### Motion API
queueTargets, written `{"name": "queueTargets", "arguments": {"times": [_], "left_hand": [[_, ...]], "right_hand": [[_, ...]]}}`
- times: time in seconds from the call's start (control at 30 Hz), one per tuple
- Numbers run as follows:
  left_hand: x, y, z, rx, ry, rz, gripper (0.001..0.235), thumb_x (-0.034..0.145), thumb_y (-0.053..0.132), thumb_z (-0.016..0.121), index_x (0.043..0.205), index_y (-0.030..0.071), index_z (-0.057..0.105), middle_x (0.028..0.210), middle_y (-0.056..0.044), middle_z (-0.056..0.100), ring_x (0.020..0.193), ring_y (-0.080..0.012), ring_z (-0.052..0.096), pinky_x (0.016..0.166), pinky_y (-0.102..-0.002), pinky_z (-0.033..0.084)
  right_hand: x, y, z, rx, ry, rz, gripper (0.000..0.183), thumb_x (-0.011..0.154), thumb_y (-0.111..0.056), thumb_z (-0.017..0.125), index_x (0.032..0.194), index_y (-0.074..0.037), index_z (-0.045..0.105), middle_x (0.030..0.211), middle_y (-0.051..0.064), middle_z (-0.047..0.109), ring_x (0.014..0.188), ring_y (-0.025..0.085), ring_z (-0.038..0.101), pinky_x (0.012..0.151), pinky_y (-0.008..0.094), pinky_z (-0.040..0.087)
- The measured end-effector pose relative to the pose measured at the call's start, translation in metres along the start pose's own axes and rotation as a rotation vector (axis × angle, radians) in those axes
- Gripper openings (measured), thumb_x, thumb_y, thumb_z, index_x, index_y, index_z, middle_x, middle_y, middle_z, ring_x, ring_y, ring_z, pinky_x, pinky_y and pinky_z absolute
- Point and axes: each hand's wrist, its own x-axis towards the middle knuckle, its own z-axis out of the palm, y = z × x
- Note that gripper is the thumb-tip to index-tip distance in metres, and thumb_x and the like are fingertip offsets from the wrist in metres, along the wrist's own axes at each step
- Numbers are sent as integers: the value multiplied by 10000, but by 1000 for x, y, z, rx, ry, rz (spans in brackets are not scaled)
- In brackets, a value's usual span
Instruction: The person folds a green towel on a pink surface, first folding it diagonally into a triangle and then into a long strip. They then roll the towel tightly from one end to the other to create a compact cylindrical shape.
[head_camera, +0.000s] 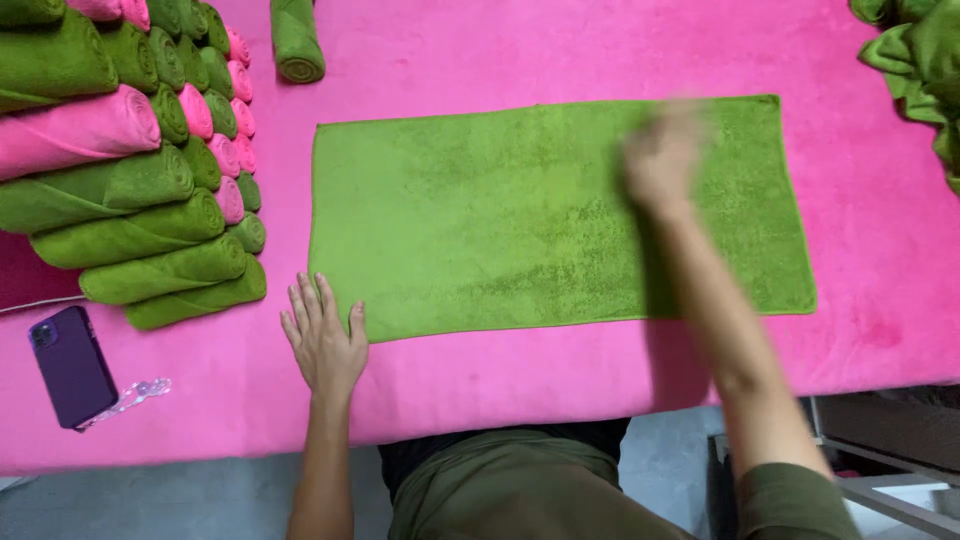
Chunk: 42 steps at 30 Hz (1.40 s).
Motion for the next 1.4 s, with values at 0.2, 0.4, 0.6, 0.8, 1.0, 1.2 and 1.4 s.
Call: {"name": "queueTargets", "arguments": {"times": [0.2,0.4,0.6,0.8,1.0,1.2,1.4], "left_hand": [[-11,-4,-1,13,-115,-85,731,1093,559,283,1694,145,239,1778,-151,131,1629,-359,104,1268,-643,13],[-55,-23,-7,10,-70,-64,706,1068,461,304,1691,140,216,1763,-169,135,1618,-396,120,1253,-648,50],[-57,-18,-12,-92,8,-94,673,1029,375,409,1668,191,308,1749,-202,192,1629,-380,106,1250,-667,-10],[-64,114,41,-528,306,318,629,914,81,668,1516,4,505,1585,-226,493,1514,-404,450,1290,-533,356],[-76,386,51,-804,-476,889,782,966,439,630,1585,60,340,1655,-197,419,1556,-367,392,1296,-592,291],[-53,520,121,-864,-515,699,881,866,294,617,1654,122,262,1162,-271,740,888,-487,730,708,-610,572],[54,498,133,-1083,-400,332,206,925,234,729,1112,151,754,854,-47,804,890,-261,798,787,-366,608]], "right_hand": [[-46,-20,139,-258,-458,-630,823,1019,-759,405,1678,-277,306,1763,74,219,1621,315,211,1291,609,165],[-31,3,-2,-231,-515,-180,760,1039,-632,306,1667,-244,128,1767,49,0,1617,249,-14,1288,549,-68],[-87,207,-110,-110,188,-142,272,1071,-232,670,1178,17,645,1048,195,664,930,366,591,814,499,442],[-168,292,-137,333,291,445,532,1032,-105,735,1497,-19,493,1007,65,685,1385,200,606,1113,332,463],[-144,236,-155,446,77,652,649,914,-153,803,1506,-53,555,723,-13,676,611,54,607,668,192,500],[-114,193,-142,523,105,479,689,914,-101,812,1528,-10,514,828,70,761,748,107,723,696,230,595],[0,251,-106,277,140,-76,314,1054,-68,704,1357,15,700,1121,234,737,1073,359,712,976,494,523]]}}
